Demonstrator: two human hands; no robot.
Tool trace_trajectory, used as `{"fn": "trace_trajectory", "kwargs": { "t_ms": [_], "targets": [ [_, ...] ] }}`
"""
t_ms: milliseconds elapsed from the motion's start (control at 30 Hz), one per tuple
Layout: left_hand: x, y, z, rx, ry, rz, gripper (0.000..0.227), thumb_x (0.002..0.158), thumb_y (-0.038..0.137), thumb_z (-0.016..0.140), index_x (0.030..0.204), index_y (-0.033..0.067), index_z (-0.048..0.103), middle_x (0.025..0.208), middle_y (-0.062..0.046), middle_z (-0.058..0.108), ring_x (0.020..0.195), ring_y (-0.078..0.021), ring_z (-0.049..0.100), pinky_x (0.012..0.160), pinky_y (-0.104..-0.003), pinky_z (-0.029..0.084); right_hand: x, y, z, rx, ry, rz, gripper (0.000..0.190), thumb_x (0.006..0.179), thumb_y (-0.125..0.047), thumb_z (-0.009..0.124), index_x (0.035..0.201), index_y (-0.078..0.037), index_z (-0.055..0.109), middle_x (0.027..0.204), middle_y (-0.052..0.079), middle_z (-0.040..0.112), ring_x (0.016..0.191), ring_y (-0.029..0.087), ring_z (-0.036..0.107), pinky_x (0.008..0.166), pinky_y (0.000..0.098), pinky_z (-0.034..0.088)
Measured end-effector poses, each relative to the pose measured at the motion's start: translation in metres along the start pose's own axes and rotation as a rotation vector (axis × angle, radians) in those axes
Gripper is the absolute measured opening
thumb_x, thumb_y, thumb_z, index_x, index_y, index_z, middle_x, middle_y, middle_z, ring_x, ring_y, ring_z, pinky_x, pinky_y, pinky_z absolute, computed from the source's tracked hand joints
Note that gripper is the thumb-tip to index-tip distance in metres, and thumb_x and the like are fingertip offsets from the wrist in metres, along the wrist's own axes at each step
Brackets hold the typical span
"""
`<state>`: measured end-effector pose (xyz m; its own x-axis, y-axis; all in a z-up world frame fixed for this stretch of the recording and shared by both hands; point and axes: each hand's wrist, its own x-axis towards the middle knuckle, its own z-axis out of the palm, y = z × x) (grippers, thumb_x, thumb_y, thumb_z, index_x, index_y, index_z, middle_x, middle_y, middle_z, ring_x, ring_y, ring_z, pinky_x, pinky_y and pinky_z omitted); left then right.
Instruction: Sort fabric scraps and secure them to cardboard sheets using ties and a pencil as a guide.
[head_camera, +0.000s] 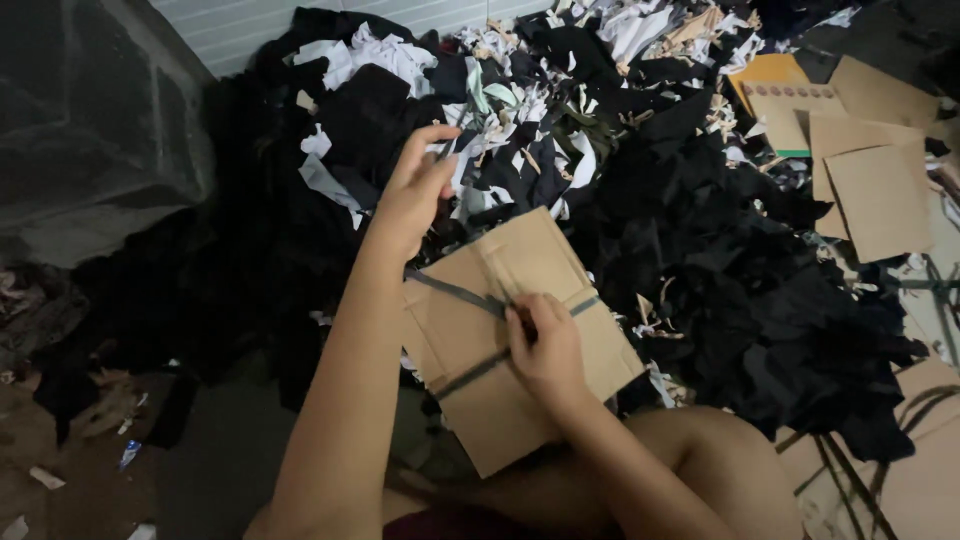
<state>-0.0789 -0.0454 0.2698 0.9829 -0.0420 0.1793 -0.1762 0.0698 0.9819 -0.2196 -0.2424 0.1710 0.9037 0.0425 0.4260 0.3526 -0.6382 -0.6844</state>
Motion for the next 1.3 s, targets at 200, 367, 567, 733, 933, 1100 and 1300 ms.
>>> {"fn": "trace_trajectory", "kwargs": {
  "t_ms": [200,367,567,733,933,1100,1300],
  "targets": [
    [-0.021,0.042,0.024,0.131,0.065,0.272,0.025,0.105,0.012,0.05,0.119,0.0171,0.07,0.065,-0.001,0.054,0.064,-0.0101,0.047,0.067,-0.022,0.042,0.016,-0.013,-0.008,0.217,0.051,0.248,0.013,0.093,-0.01,0.067,0.106,-0.013,0.065,0.084,0.015,0.073,0.082,0.037,0.074,0.072,0.0422,0.056],
    [-0.07,0.048,0.045,0.207,0.07,0.326,0.037,0.103,0.011,0.056,0.139,0.015,0.057,0.079,-0.002,0.069,0.073,-0.0117,0.061,0.076,-0.026,0.049,0.026,-0.007,-0.005,0.429,0.028,0.318,0.015,0.095,-0.005,0.065,0.109,-0.009,0.066,0.08,0.013,0.074,0.073,0.023,0.071,0.072,0.0369,0.057],
    [-0.139,0.03,0.08,0.506,-0.002,0.221,0.018,0.095,0.019,0.07,0.108,0.0067,0.071,0.095,-0.014,0.075,0.097,-0.0354,0.07,0.09,-0.042,0.053,0.021,0.016,0.023,0.535,-0.012,0.206,0.02,0.082,0.003,0.068,0.1,-0.004,0.075,0.087,0.017,0.077,0.085,0.024,0.071,0.082,0.0406,0.057],
    [-0.153,-0.006,0.078,0.73,0.008,0.558,0.008,0.086,0.021,0.081,0.09,0.0186,0.074,0.094,0.004,0.075,0.097,-0.0217,0.069,0.097,-0.036,0.049,0.02,-0.007,-0.001,0.611,-0.02,0.14,0.021,0.071,0.006,0.072,0.089,-0.004,0.076,0.083,0.013,0.075,0.084,0.021,0.068,0.08,0.0381,0.056],
    [-0.18,0.002,0.082,0.664,0.048,0.487,0.008,0.087,0.027,0.079,0.087,0.0197,0.076,0.099,0.002,0.063,0.091,-0.0237,0.061,0.085,-0.036,0.05,0.009,-0.032,-0.023,0.639,-0.057,0.094,0.031,0.084,-0.004,0.065,0.112,-0.002,0.078,0.101,0.02,0.077,0.099,0.031,0.072,0.089,0.0422,0.055],
    [-0.186,0.001,0.068,0.16,0.235,0.213,0.029,0.106,0.022,0.051,0.128,0.0117,0.068,0.132,-0.017,0.057,0.123,-0.0374,0.057,0.106,-0.05,0.045,0.01,-0.062,-0.041,0.49,0.02,0.07,0.02,0.1,-0.01,0.065,0.112,-0.002,0.078,0.105,0.019,0.079,0.105,0.027,0.073,0.09,0.0391,0.058],
    [-0.162,-0.019,0.079,0.137,0.306,-0.26,0.054,0.093,0.056,0.072,0.131,0.0181,0.07,0.131,-0.015,0.068,0.125,-0.0314,0.061,0.105,-0.044,0.049,0.001,-0.056,-0.025,0.475,-0.073,0.112,0.02,0.1,-0.018,0.066,0.111,-0.007,0.079,0.106,0.014,0.08,0.108,0.028,0.073,0.093,0.0397,0.057]
  ]
}}
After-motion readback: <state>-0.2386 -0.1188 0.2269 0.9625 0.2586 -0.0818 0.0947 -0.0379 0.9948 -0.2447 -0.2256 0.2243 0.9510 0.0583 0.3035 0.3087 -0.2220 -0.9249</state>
